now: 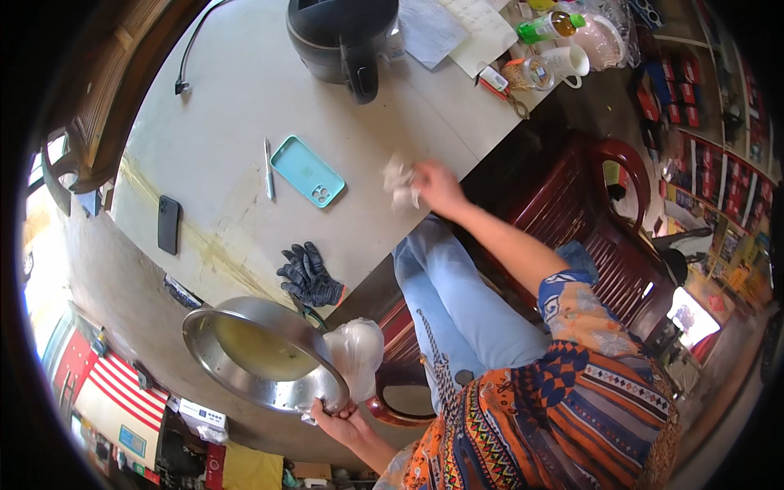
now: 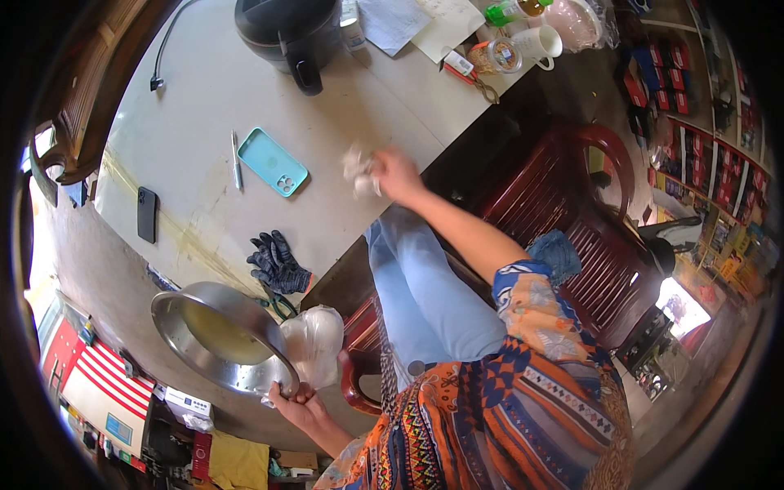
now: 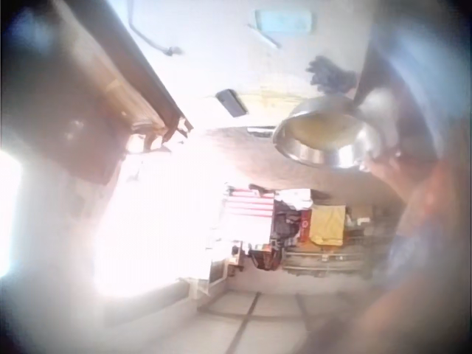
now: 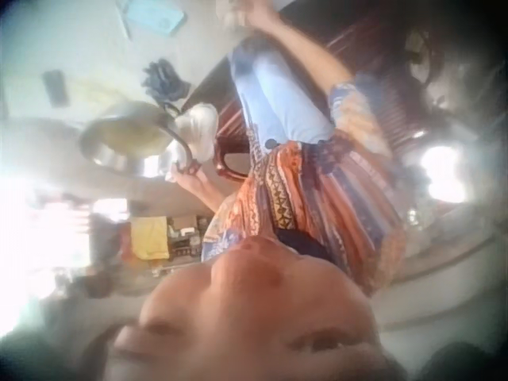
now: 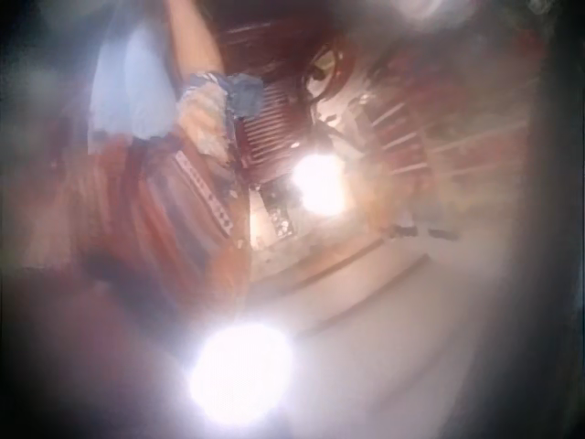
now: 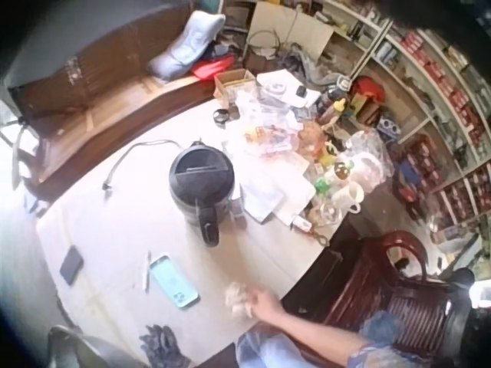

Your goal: The person cleans a table, then washes a metal bowl, chopsticks, and a small white bowl in a sink using a sponge and dish soap. The person moves between an indoor table area and an outdoor sink area during the task.

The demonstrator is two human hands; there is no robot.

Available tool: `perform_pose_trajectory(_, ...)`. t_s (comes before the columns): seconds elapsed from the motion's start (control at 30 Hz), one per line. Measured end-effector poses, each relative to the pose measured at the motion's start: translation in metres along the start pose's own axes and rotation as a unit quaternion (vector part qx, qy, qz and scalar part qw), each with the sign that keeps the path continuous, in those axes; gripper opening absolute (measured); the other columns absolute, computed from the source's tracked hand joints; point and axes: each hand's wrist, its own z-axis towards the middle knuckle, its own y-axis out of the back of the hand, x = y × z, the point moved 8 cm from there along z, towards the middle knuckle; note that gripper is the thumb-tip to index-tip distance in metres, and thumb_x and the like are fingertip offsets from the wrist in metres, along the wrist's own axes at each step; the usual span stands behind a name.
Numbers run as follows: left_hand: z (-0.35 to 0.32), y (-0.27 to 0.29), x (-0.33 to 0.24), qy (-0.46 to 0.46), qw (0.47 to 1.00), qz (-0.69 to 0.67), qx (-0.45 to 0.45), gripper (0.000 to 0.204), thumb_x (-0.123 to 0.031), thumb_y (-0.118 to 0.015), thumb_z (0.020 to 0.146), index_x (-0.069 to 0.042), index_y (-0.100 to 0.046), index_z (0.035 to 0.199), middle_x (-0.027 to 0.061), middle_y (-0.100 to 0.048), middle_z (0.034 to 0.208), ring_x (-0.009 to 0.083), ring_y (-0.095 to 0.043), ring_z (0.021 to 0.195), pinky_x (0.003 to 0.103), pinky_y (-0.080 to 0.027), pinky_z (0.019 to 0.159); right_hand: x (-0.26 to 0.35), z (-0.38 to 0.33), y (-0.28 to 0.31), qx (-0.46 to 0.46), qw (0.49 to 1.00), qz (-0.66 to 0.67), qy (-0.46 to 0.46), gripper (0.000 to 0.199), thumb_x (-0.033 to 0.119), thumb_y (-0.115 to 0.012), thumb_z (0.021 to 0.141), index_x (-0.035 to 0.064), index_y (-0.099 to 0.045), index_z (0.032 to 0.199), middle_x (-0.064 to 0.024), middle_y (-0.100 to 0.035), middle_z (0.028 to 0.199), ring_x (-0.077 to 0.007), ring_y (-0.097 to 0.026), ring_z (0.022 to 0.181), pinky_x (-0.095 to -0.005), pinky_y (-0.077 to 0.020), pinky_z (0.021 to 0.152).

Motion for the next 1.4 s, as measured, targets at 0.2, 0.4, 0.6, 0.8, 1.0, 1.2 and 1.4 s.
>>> perform_pose_trajectory(0.2,0.004,0.027,0.006,0.005,1.000,0.011,-0.021,0.016,-0.024,-0.056,0.084,-0.013,-0.046,0.078,-0.0045,-0.043,0.055,0.0049,-0.033,0.040,0.020,-0.028,0.037,0.021,0.149,0.102,-0.235,0.965,-0.043,0.110,0.035,0.023,-0.070,0.071,0.0068,-0.064,0.102,-0.0138,-0.057,0.092,-0.0305,-0.054,0.089,-0.0371,-0.0451,0.080)
perform_pose_trajectory(0.4,0.003,0.046,0.015,0.007,0.999,-0.013,-0.039,0.013,-0.022,-0.055,0.083,-0.010,-0.050,0.083,-0.0034,-0.049,0.061,0.0056,-0.032,0.040,0.020,-0.028,0.037,0.065,0.085,-0.004,-0.282,0.937,-0.129,0.161,0.025,-0.001,-0.060,0.069,0.0082,-0.062,0.092,-0.0090,-0.057,0.093,-0.0282,-0.053,0.091,-0.0380,-0.0447,0.079)
perform_pose_trajectory(0.6,-0.011,0.043,0.028,0.027,0.998,-0.018,-0.044,0.019,-0.026,-0.055,0.084,-0.013,-0.047,0.073,-0.0047,-0.045,0.054,0.0055,-0.033,0.038,0.020,-0.030,0.037,0.098,0.064,-0.022,-0.198,0.961,-0.032,0.190,0.034,-0.004,-0.059,0.069,0.0109,-0.063,0.100,-0.0071,-0.057,0.096,-0.0292,-0.054,0.092,-0.0377,-0.0452,0.079)
perform_pose_trajectory(0.8,-0.002,0.056,0.046,0.039,0.998,-0.035,-0.042,0.016,-0.023,-0.054,0.083,-0.008,-0.050,0.089,-0.0009,-0.052,0.069,0.0055,-0.037,0.043,0.019,-0.029,0.037,0.200,0.137,-0.056,-0.164,0.876,-0.117,0.438,0.025,0.003,-0.056,0.074,0.0100,-0.061,0.098,-0.0055,-0.058,0.100,-0.0256,-0.053,0.097,-0.0355,-0.0445,0.081)
perform_pose_trajectory(1.0,0.005,0.067,0.051,0.044,0.997,-0.054,-0.019,0.022,-0.021,-0.054,0.083,-0.005,-0.051,0.098,0.0022,-0.055,0.080,0.0062,-0.040,0.048,0.020,-0.029,0.039,0.182,0.154,-0.067,-0.127,0.887,-0.089,0.436,0.026,0.002,-0.058,0.072,0.0114,-0.063,0.095,-0.0056,-0.057,0.095,-0.0266,-0.053,0.090,-0.0357,-0.0431,0.081)
perform_pose_trajectory(1.2,-0.004,0.054,0.042,0.040,0.997,-0.062,-0.011,0.019,-0.021,-0.055,0.083,-0.006,-0.051,0.093,0.0017,-0.055,0.078,0.0062,-0.037,0.046,0.021,-0.030,0.039,0.097,0.060,-0.055,-0.044,0.940,-0.117,0.318,0.027,0.000,-0.059,0.071,0.0102,-0.063,0.096,-0.0071,-0.057,0.093,-0.0283,-0.053,0.090,-0.0361,-0.0425,0.078)
perform_pose_trajectory(1.4,-0.006,0.058,0.029,0.029,0.998,-0.055,-0.031,0.019,-0.024,-0.055,0.083,-0.006,-0.052,0.090,0.0009,-0.054,0.076,0.0059,-0.035,0.045,0.021,-0.029,0.039,0.046,-0.028,-0.046,0.029,0.972,-0.051,0.226,0.031,-0.001,-0.054,0.072,0.0088,-0.061,0.101,-0.0113,-0.055,0.099,-0.0300,-0.053,0.096,-0.0369,-0.0438,0.084)
